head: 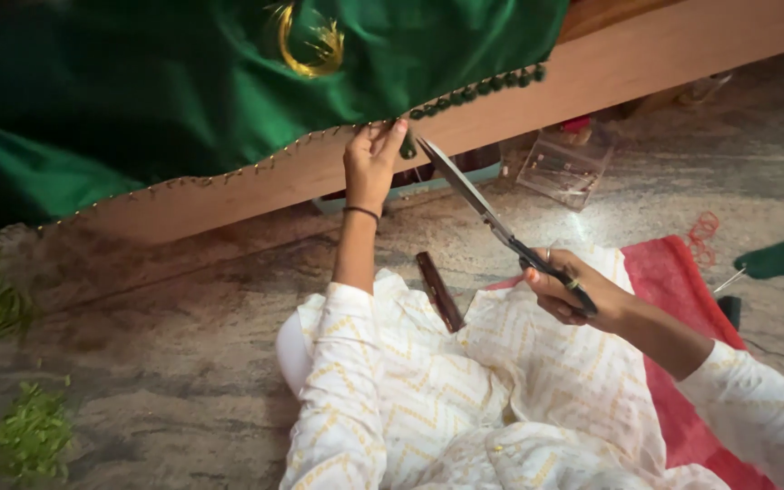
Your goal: Sewing and cutting decorative trim and small beads onto a green fabric.
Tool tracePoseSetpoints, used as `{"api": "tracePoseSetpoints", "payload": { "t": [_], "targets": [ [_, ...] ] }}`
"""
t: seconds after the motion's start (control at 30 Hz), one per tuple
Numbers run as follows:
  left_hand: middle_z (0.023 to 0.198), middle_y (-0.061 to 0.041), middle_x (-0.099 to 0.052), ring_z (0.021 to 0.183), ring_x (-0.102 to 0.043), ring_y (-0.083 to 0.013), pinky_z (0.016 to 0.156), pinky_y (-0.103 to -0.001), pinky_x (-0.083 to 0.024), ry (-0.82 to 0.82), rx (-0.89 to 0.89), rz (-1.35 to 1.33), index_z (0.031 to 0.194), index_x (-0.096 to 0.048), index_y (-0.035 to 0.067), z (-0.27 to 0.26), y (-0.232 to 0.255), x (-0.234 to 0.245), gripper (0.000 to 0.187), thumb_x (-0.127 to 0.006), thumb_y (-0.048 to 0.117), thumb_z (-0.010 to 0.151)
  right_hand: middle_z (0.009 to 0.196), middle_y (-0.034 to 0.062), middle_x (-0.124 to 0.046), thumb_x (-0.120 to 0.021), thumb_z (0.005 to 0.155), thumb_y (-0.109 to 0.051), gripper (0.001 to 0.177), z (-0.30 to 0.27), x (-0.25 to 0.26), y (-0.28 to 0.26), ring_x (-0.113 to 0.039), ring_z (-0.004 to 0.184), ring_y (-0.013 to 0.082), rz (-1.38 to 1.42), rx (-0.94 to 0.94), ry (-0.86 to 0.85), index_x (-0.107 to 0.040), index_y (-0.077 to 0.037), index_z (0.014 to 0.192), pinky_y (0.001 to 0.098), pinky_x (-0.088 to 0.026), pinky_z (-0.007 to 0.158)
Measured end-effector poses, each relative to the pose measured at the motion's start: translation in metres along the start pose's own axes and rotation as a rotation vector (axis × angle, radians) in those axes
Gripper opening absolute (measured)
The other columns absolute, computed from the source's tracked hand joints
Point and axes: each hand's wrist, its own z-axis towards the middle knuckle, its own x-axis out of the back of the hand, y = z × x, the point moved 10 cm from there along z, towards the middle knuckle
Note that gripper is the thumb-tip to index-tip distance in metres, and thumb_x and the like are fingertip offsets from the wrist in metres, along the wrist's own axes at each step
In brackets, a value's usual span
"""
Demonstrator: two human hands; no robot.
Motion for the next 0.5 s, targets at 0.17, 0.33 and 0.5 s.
{"api": "tracePoseSetpoints", "payload": {
  "t": [0.17,0.33,0.5],
  "targets": [
    [0.093,-0.004,-0.07,0.081,-0.059,-0.0104,0.069,-0.026,-0.046,0.01,0.165,0.111,0.113,-0.078,-0.004,-0.014,-0.032,0.0,0.033,-0.07,0.027,0.102,0.047,-0.0005,-0.041,-0.069,0.087,-0.05,0.043,0.002,0.025,-0.006,-0.036,0.034,0.0097,-0.203,-0.031,0.078,-0.052,-0.01,0.084,0.0287,-0.026,0.032],
    [0.096,-0.005,-0.076,0.083,-0.069,-0.0107,0.073,-0.023,-0.053,-0.09,-0.025,0.153,0.106,-0.076,-0.005,-0.035,0.029,-0.015,0.034,-0.061,0.025,0.107,0.058,0.0044,-0.042,-0.074,0.085,-0.051,0.047,0.012,0.053,-0.041,-0.041,0.051,0.0147,-0.692,0.147,0.131,-0.056,-0.008,0.08,0.0367,-0.033,0.046],
    [0.102,-0.008,-0.076,0.085,-0.071,-0.0125,0.067,-0.029,-0.064,-0.132,0.101,-0.128,0.105,-0.071,-0.006,-0.056,0.027,-0.019,0.031,-0.056,0.021,0.107,0.056,0.0121,-0.049,-0.074,0.079,-0.058,0.055,0.008,0.053,-0.095,-0.05,0.054,0.0224,-1.011,0.192,0.188,-0.056,-0.006,0.078,0.0433,-0.039,0.052]
  ]
}}
